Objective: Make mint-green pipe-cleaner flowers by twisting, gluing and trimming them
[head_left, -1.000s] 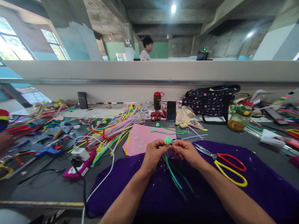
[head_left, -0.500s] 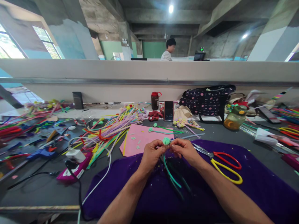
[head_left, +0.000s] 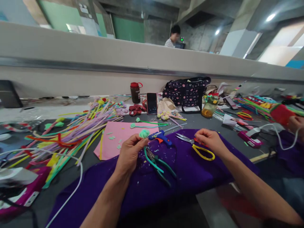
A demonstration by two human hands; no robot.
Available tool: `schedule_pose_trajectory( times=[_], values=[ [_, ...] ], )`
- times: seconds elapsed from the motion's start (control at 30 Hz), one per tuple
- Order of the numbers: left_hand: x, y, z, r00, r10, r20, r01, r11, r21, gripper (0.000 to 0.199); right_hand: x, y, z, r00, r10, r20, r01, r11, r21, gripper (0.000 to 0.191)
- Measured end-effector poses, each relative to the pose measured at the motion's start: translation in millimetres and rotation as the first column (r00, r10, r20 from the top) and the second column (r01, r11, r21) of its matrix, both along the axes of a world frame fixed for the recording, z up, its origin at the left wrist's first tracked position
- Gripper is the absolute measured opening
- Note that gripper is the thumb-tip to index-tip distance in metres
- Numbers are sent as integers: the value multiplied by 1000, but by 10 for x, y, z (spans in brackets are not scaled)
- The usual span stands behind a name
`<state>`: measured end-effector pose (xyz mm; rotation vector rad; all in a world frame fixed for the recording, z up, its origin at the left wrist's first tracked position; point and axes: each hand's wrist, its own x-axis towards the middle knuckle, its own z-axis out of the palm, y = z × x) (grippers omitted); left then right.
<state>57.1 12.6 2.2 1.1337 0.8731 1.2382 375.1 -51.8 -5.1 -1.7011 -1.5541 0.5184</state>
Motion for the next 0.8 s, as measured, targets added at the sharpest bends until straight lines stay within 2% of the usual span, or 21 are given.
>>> schedule_pose_trajectory(
  times=[0.03, 0.1, 0.17, 0.23, 0.37, 0.53, 0.7, 0.8],
  values=[
    [-5, -2, 7, 1000, -4, 25, 4, 1000, -6, 15, 81, -77, -75, 986, 4, 169, -2, 1000, -9, 24],
    [-12, 1, 22, 997, -17, 70, 19, 999, -26, 14, 191, -208, -223, 882, 13, 471, -15, 1000, 0, 23],
    [-16, 11, 40, 995, -15, 103, 20, 999, -44, 14, 246, -295, -333, 781, 22, 624, -9, 1000, -25, 32],
    [-21, 26, 58, 992, 5, 127, 1, 999, -48, 14, 273, -333, -387, 726, 35, 687, 8, 998, -59, 41],
    [-53, 36, 80, 984, 38, 174, -28, 998, -56, 15, 340, -302, -399, 706, 114, 699, -23, 990, -138, 43],
    [-120, 13, 99, 930, -50, 364, 95, 990, -107, 23, 472, -186, -481, 733, 158, 662, -71, 985, -157, 46],
    [-166, 9, 127, 913, -42, 406, 101, 987, -125, 30, 531, -133, -561, 770, 52, 635, 54, 988, -146, 58],
    [-185, 6, 123, 915, -39, 402, 98, 987, -126, 27, 559, -173, -583, 832, 58, 551, 76, 973, -217, 60]
  ],
)
